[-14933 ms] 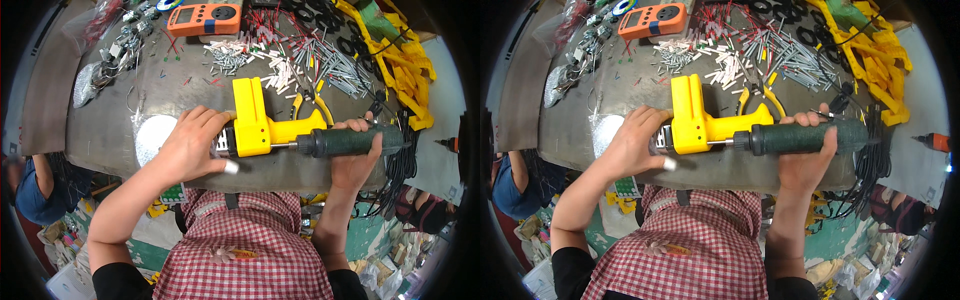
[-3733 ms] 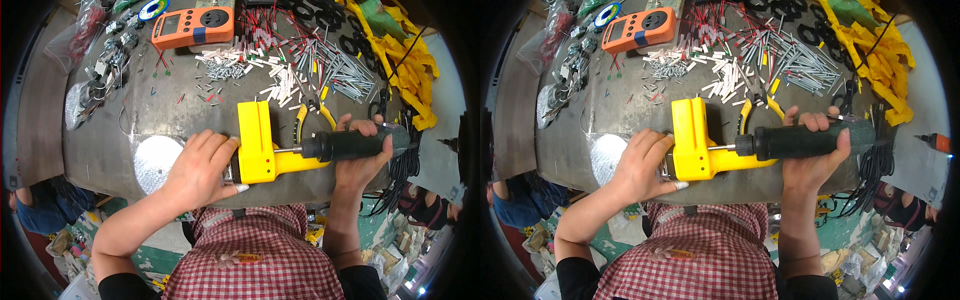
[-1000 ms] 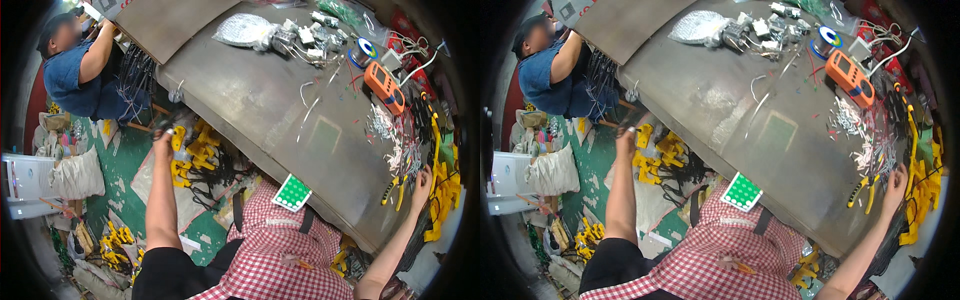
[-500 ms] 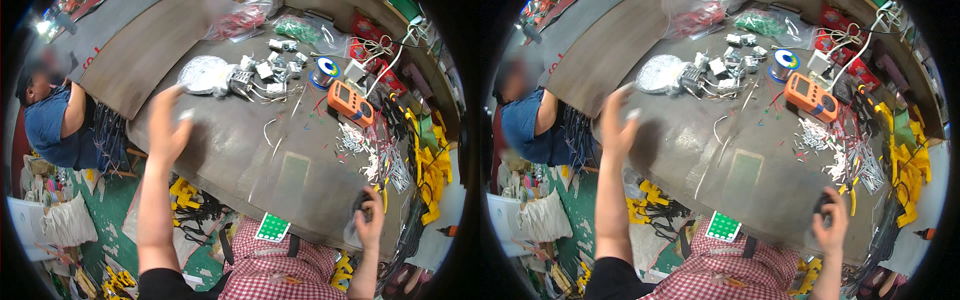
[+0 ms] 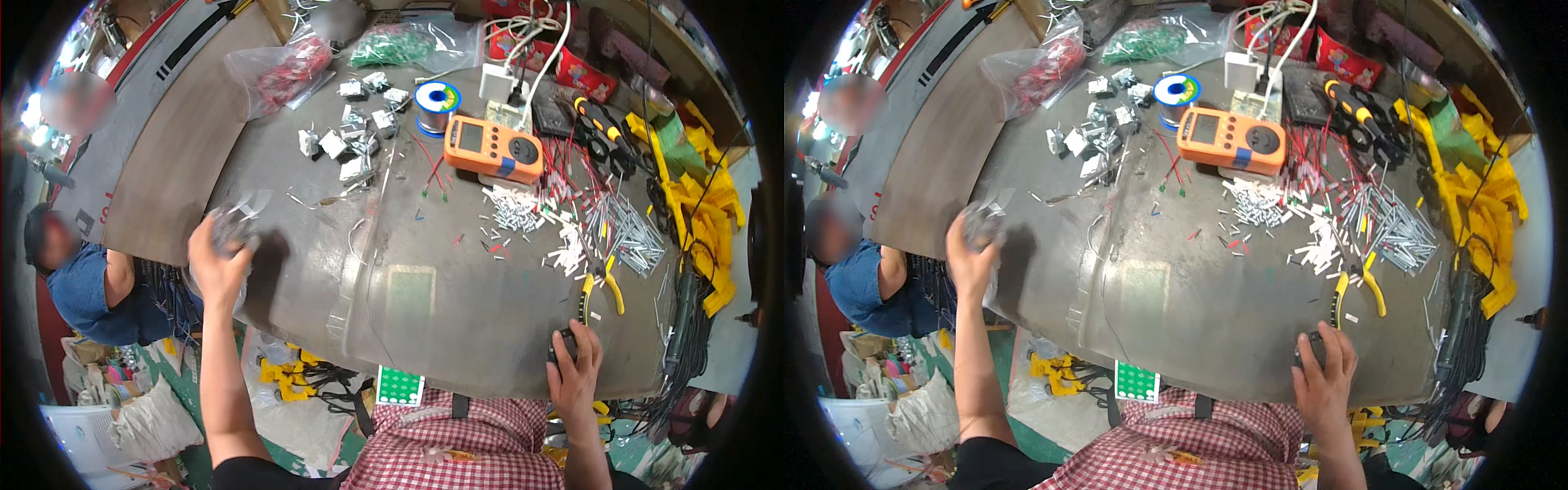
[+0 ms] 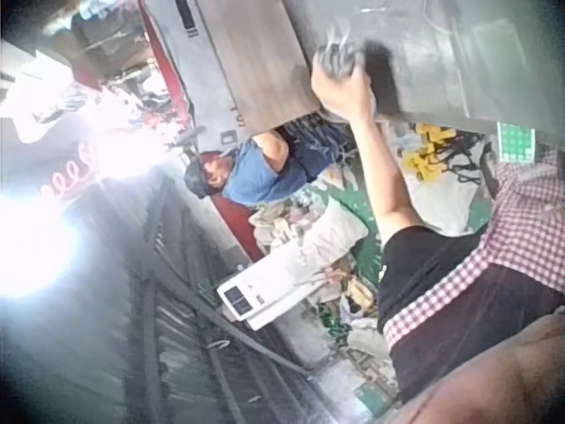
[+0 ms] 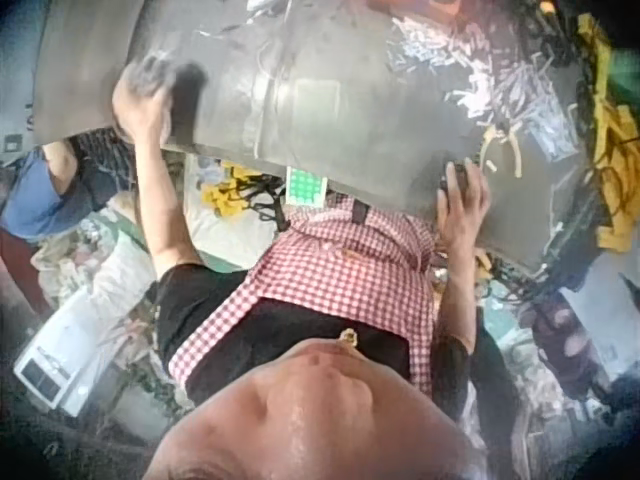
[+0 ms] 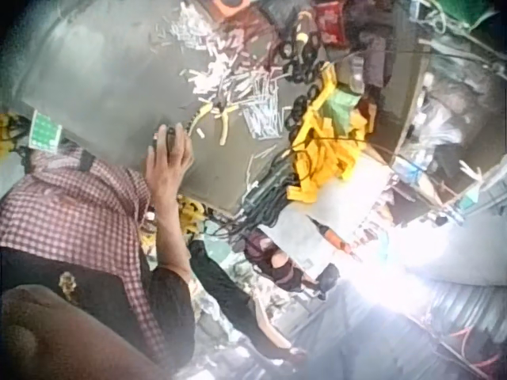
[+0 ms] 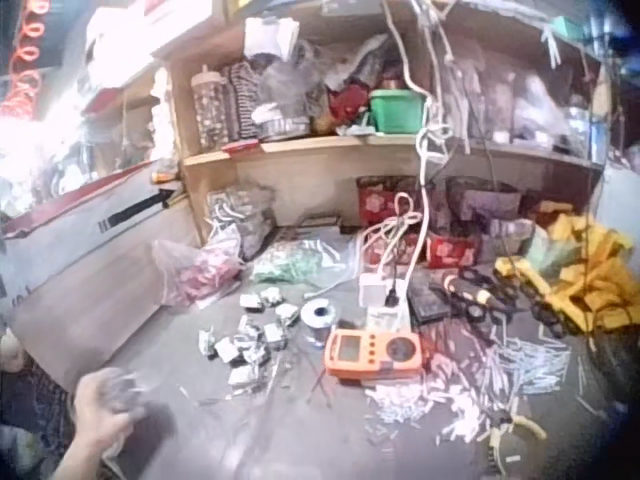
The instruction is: Assembling the internal wiring and components of a yellow handheld electronic device housing.
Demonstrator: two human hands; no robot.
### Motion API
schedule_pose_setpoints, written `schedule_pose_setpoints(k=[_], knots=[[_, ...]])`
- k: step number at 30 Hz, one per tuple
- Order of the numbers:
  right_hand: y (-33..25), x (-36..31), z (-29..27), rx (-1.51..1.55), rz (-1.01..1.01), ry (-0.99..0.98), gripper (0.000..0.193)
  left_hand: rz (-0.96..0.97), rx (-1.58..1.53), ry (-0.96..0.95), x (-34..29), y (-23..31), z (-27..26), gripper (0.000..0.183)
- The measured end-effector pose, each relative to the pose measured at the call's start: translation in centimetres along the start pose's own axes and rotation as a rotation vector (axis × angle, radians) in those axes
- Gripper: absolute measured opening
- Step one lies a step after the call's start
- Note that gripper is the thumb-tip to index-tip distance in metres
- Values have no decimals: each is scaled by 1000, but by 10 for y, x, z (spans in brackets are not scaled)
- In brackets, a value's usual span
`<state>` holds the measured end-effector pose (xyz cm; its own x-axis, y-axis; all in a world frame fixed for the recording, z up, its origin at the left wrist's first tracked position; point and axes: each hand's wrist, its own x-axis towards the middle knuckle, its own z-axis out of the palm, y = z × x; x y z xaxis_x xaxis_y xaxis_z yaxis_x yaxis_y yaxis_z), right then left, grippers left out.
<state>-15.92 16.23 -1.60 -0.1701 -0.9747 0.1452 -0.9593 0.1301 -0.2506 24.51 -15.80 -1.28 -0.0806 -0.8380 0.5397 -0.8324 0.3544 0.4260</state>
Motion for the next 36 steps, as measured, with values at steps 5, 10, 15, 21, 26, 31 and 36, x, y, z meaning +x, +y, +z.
schedule_pose_setpoints(k=[5,10,15,21,26,31,36], knots=[[2,12,-17,25,7,-112,52,480,11,-499,-37,137,-62,67],[10,0,-25,64,-93,-165,49,683,-331,-926,-75,243,3,66],[36,-18,-19,53,-32,-56,48,875,-258,-936,-96,280,43,64],[42,-10,-30,163,8,167,53,826,-378,-1220,-103,293,53,29],[34,-31,0,882,196,151,53,709,-651,-1084,-110,289,63,23],[0,-3,-1,947,1,154,70,827,-433,-1097,-105,297,59,27],[-7,-10,24,1256,321,128,83,726,-344,-1019,-105,284,36,85]])
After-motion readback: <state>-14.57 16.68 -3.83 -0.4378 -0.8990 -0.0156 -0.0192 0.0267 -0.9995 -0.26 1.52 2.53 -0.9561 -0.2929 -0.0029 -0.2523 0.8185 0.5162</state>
